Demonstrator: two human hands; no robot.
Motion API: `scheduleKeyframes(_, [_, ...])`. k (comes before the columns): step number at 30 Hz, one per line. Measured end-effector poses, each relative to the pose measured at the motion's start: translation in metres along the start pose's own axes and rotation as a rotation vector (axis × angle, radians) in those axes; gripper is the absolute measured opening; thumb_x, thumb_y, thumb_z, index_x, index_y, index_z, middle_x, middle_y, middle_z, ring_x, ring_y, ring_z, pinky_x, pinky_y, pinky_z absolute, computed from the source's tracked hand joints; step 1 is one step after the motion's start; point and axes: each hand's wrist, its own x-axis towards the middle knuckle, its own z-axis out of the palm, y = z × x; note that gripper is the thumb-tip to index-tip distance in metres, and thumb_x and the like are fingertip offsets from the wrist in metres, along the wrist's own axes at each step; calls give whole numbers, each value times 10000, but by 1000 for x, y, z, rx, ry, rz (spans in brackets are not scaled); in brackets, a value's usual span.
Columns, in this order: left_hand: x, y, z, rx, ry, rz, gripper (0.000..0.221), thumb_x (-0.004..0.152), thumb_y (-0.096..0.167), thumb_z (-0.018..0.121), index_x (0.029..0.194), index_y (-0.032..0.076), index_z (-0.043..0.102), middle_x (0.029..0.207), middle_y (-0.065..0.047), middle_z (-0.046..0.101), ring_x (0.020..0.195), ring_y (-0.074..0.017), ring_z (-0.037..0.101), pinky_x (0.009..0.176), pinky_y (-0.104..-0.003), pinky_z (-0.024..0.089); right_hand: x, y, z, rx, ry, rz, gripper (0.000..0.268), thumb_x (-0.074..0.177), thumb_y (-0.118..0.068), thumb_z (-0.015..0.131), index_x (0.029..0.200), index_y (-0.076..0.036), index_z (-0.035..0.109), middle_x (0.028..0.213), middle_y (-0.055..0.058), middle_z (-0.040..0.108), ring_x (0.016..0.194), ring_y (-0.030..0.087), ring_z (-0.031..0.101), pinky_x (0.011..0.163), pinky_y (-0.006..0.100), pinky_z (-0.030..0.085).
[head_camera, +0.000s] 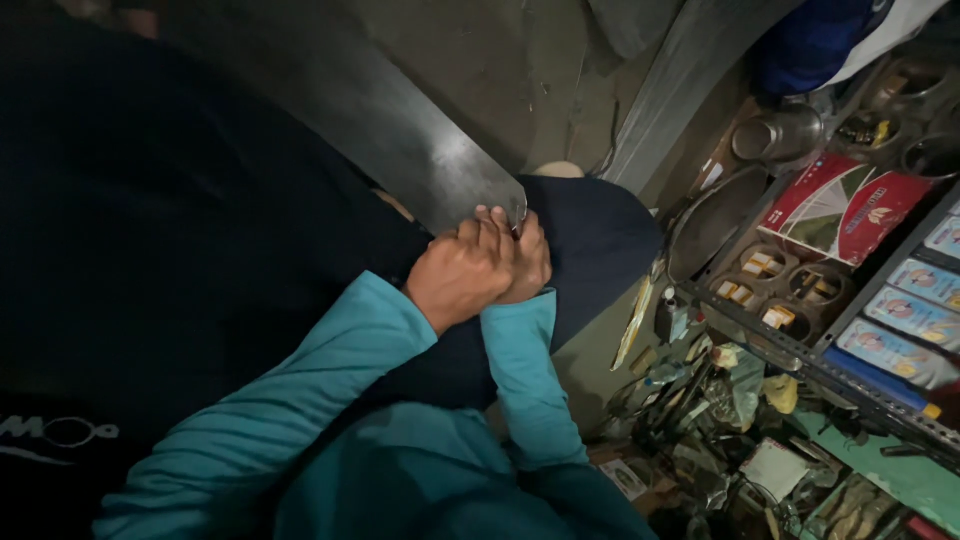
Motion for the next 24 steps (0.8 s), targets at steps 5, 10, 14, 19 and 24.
scheduleKeyframes(5, [1, -1, 1, 18, 5, 14, 342, 861, 106, 642, 1086, -140, 719, 965, -284, 752, 759, -246, 744, 550, -285, 583, 6, 4, 8, 14, -123, 194, 448, 963, -376, 753, 1279, -78, 642, 1156, 148, 716, 992, 322, 729, 843, 411, 609])
scheduleKeyframes(10, [-13, 13, -3, 30, 65, 155, 371, 803, 104, 665, 1092, -121, 727, 973, -275, 756, 709, -243, 729, 499, -310, 574, 21, -3, -1, 252, -124, 345, 525, 942, -362, 779, 1309, -41, 585, 1129, 148, 717, 983, 265, 705, 833, 372, 585])
scheduleKeyframes(14, [-7, 5, -5, -29, 71, 12, 355, 813, 105, 661, 1092, -104, 729, 1011, -257, 761, 768, -247, 736, 563, -293, 586, 34, 6, -6, 385, 19, 157, 472, 970, -267, 781, 1304, -19, 557, 1121, 135, 696, 1006, 167, 683, 882, 312, 577])
scheduleKeyframes(19, [2, 1, -17, -40, 79, -20, 341, 839, 125, 653, 1096, -78, 747, 998, -229, 770, 730, -216, 713, 573, -269, 582, 10, 37, -6, 1015, -61, 667, 252, 1161, -216, 508, 1155, 0, 638, 968, 24, 635, 843, 93, 559, 754, 258, 494])
scheduleKeyframes(24, [5, 2, -11, -291, -54, -130, 334, 919, 188, 705, 1141, -62, 717, 1134, -225, 723, 837, -282, 714, 686, -347, 598, 34, 17, -33, 1376, -97, 651, 114, 1034, -31, 631, 1068, -69, 529, 947, -15, 563, 847, 73, 520, 775, 232, 448])
